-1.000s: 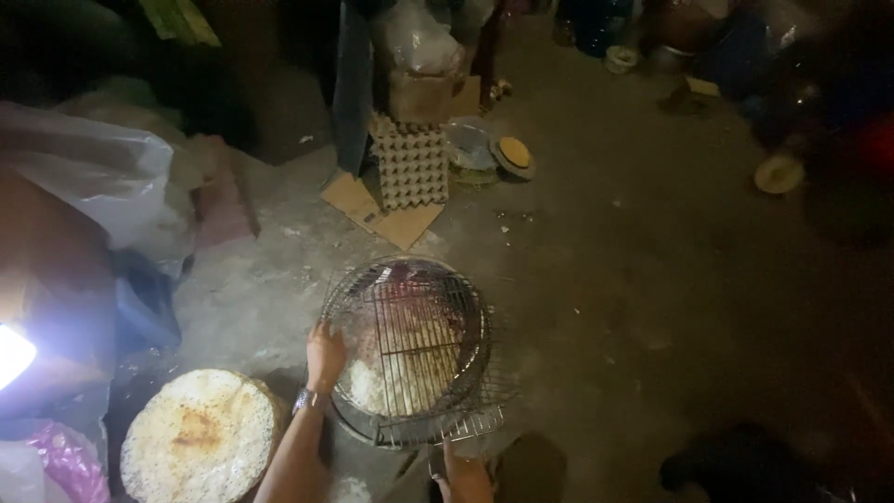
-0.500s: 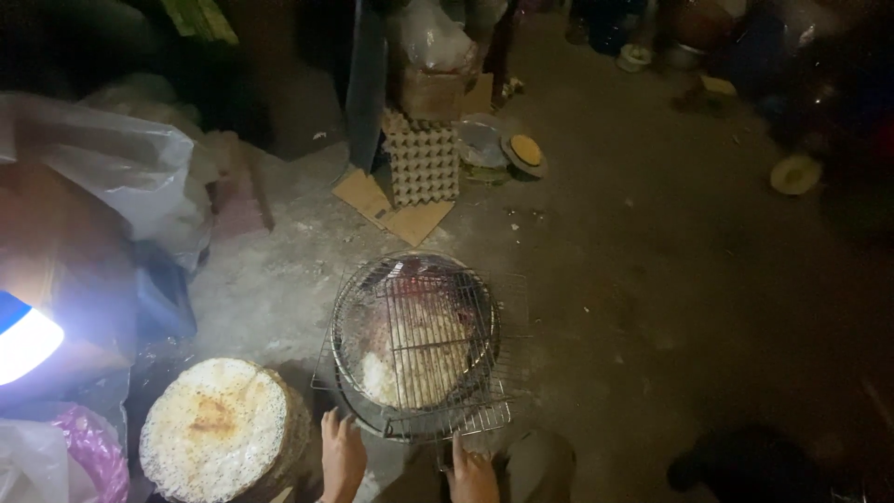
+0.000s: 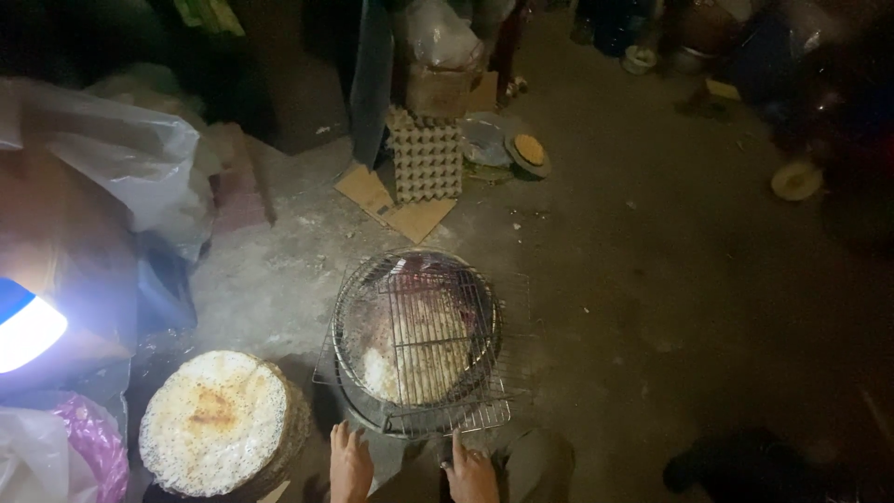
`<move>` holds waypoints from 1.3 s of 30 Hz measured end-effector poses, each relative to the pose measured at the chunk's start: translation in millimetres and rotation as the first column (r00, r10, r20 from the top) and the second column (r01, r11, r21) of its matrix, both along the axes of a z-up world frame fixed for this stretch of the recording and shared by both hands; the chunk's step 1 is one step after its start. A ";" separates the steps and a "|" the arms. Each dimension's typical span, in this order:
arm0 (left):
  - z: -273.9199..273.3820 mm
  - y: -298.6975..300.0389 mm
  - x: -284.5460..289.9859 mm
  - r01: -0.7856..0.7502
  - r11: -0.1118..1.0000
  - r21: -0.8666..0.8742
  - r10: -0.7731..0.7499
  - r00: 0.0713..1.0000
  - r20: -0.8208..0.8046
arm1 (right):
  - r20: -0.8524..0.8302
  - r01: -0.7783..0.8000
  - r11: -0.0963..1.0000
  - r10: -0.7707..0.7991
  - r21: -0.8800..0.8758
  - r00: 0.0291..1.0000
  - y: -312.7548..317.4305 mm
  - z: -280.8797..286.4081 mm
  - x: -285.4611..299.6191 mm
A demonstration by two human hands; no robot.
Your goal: Grilling large, thin rice crackers over a charcoal fire, flipping them frequently by hand and with a wire mesh to ensure even cooking.
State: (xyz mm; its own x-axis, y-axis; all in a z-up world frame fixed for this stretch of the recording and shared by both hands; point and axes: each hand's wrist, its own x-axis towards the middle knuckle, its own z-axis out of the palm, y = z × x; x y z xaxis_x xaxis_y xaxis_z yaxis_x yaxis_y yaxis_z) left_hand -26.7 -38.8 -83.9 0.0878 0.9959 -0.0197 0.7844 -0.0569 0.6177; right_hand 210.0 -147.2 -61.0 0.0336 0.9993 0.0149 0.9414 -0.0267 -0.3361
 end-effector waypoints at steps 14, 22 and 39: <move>43.2 -1.4 18.6 0.132 0.986 0.099 -0.122 0.988 -0.097 | -0.051 -0.010 0.980 0.000 -0.198 0.999 2.2 2.0 3.3; 44.6 2.3 22.7 0.208 0.946 0.249 -0.187 0.977 -0.107 | 0.013 -0.022 0.999 0.023 -0.038 1.000 1.2 -3.8 2.1; 44.6 12.7 29.8 0.308 0.929 0.206 -0.259 0.938 -0.230 | -0.061 0.005 0.966 -0.021 -0.258 0.998 4.6 18.6 0.4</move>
